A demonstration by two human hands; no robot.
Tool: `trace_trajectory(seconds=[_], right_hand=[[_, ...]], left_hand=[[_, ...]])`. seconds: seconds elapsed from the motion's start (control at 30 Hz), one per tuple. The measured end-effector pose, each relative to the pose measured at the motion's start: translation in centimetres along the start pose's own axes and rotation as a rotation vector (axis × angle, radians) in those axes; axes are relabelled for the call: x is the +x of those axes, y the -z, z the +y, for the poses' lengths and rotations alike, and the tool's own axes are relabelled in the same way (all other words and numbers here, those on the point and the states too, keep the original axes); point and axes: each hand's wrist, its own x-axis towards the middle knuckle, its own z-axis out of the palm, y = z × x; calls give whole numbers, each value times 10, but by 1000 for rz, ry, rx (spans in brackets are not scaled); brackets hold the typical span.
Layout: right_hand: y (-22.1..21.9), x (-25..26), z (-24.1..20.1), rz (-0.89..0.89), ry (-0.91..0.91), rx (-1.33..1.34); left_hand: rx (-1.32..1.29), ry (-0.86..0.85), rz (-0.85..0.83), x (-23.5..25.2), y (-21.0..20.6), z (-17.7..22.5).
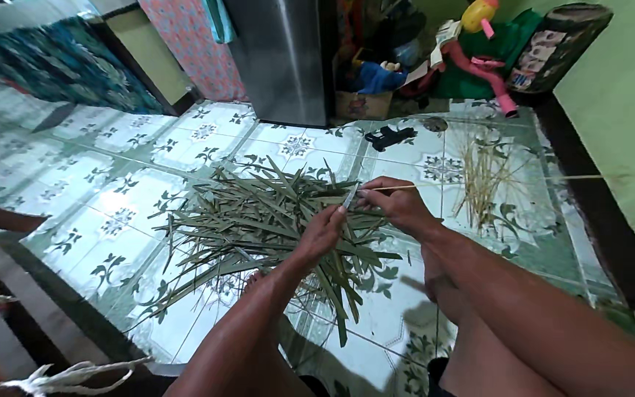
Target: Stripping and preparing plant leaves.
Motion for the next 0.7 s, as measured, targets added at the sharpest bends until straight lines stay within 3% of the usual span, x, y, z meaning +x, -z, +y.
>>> trace_trajectory(seconds=[0.23, 0.53, 0.7], right_hand=[[-6, -2, 0, 46, 56, -207], [-20, -7, -9, 87, -12, -63], [1, -6, -18, 150, -28, -8]], left_hand=[[153, 39, 64, -7, -10, 15], [412, 60, 147, -3, -5, 15], [484, 264, 221, 19, 49, -34]])
